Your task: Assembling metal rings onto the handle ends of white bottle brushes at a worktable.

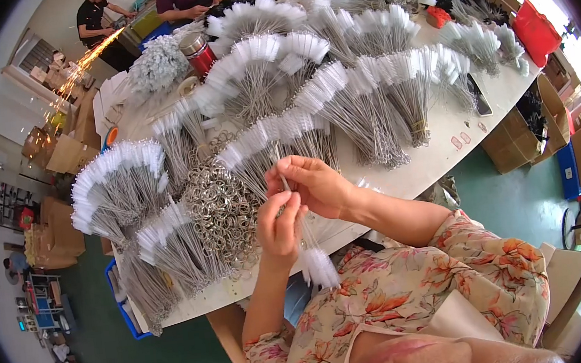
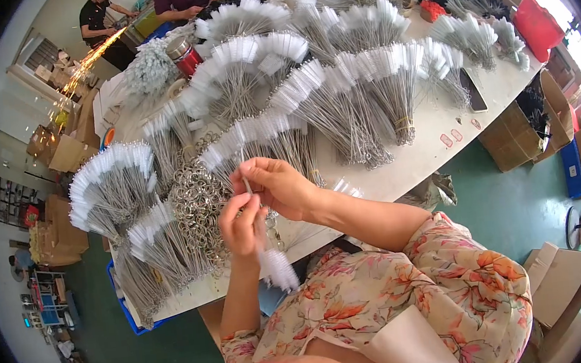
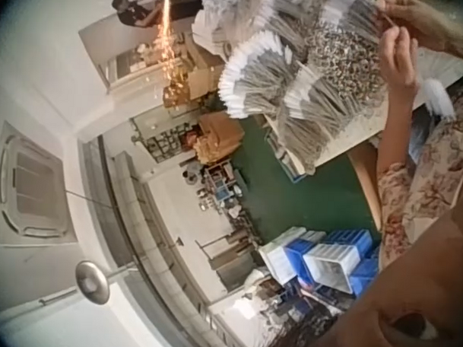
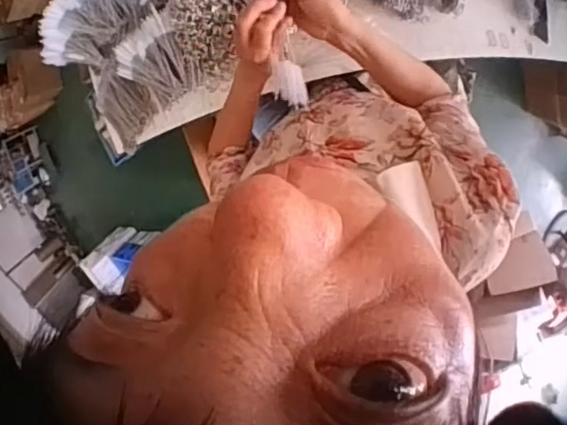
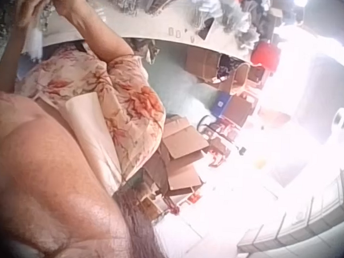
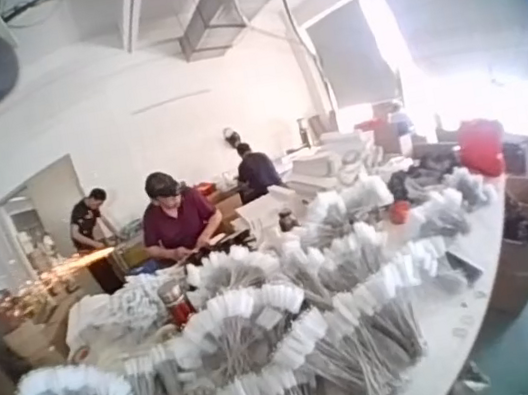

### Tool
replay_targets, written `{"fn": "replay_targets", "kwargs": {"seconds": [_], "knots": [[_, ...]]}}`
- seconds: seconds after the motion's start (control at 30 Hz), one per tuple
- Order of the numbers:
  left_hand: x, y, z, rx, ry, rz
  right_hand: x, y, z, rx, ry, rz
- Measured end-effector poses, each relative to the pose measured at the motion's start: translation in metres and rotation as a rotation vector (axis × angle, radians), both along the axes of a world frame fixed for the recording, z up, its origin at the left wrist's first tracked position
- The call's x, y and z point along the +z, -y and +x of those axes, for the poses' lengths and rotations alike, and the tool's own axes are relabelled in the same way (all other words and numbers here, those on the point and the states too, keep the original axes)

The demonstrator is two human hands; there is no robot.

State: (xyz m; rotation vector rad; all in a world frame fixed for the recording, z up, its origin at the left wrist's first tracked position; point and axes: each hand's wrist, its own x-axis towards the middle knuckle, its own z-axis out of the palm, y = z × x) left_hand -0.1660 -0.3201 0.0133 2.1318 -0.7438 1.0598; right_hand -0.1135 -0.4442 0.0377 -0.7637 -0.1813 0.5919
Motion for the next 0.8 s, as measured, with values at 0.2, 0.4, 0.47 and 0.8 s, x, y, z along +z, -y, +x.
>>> {"fn": "replay_targets", "kwargs": {"seconds": [0.2, 0.4, 0.47, 0.8], "knots": [[0.031, -0.033, -0.004, 0.104, 0.050, 0.073, 0.016, 0.037, 0.021, 0.173, 0.088, 0.017], [0.050, -0.006, 0.002, -0.516, -0.668, -0.247, 0.011, 0.020, -0.020, 0.055, 0.875, -0.543], [0.050, -0.001, -0.007, -0.591, -0.752, -0.606, 0.016, 0.032, -0.024, 0.147, 0.745, -0.594], [0.023, 0.008, -0.033, -0.279, -0.366, -0.021, 0.004, 0.099, -0.030, 0.584, 0.429, -0.651]]}}
